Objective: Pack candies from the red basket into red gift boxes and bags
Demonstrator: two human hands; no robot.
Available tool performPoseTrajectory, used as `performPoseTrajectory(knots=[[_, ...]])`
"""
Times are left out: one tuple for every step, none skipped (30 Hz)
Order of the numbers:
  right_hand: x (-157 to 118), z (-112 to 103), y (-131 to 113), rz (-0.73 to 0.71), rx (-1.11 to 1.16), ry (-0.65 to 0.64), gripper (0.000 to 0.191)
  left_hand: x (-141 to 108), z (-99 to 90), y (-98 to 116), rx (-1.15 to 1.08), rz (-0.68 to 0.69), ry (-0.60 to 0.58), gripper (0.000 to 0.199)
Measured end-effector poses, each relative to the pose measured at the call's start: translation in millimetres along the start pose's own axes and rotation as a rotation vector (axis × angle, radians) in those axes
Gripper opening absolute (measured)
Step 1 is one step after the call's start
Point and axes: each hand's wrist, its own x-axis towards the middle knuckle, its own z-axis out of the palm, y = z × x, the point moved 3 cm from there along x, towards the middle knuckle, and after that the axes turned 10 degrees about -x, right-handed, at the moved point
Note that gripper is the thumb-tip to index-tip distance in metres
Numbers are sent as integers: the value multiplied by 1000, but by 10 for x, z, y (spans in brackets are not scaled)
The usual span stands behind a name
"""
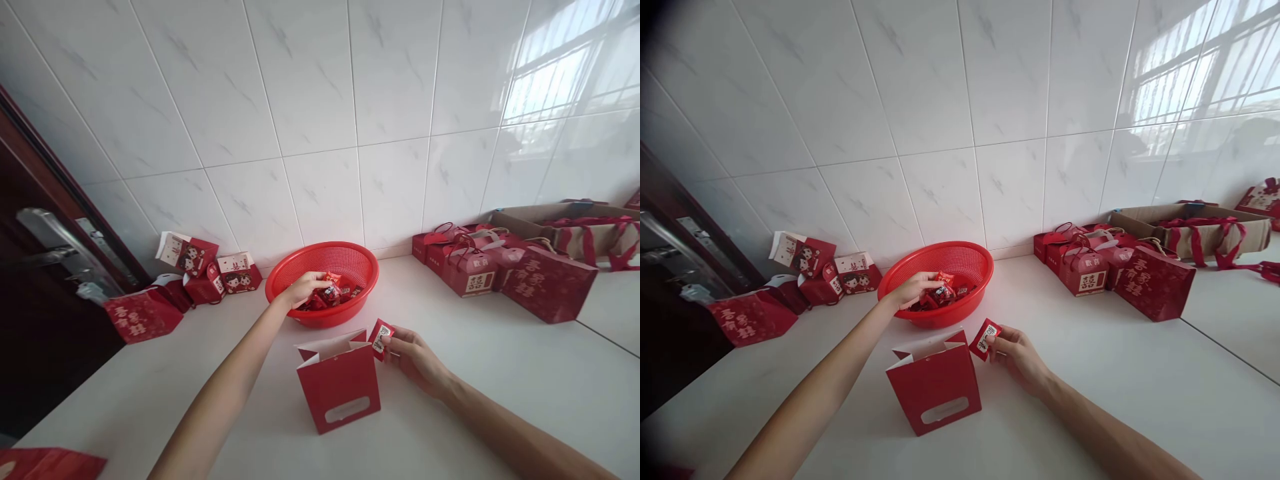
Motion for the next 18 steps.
performPoseTrajectory(knots=[[-3,4,-6,1,10,3,43,-7,11,-1,-61,-21,-3,30],[-7,9,-13,4,20,5,43,-14,18,-3,-119,-38,-1,28],[-11,14,-20,8,30,6,43,-20,21,-5,-167,-51,5,27],[-15,18,-26,12,40,8,43,-24,21,-8,-194,-59,14,26],[-18,21,-31,18,51,10,42,-25,19,-11,-199,-62,24,27],[-20,22,-35,23,63,11,41,-23,15,-15,-197,-63,34,27],[-21,22,-37,29,75,13,41,-18,10,-20,-195,-63,41,27],[-21,21,-37,35,86,15,40,-12,5,-26,-196,-62,45,27],[-21,19,-36,41,96,19,39,-4,0,-32,-201,-59,49,26],[-20,16,-33,47,102,24,38,4,-4,-37,-208,-55,51,25],[-19,13,-31,52,106,30,37,10,-8,-42,-212,-55,52,24],[-19,10,-30,54,107,37,36,13,-10,-47,-211,-58,52,23],[-19,8,-29,55,107,42,36,13,-10,-49,-209,-65,50,23],[-20,8,-29,54,108,45,35,10,-9,-49,-204,-71,48,22],[-20,8,-29,54,108,45,35,5,-8,-46,-195,-73,47,22],[-20,9,-28,54,109,45,35,0,-7,-39,-181,-68,50,22],[-19,10,-27,54,110,45,35,-5,-7,-31,-159,-59,57,23],[-17,10,-25,54,111,47,36,-8,-10,-24,-129,-50,70,24]])
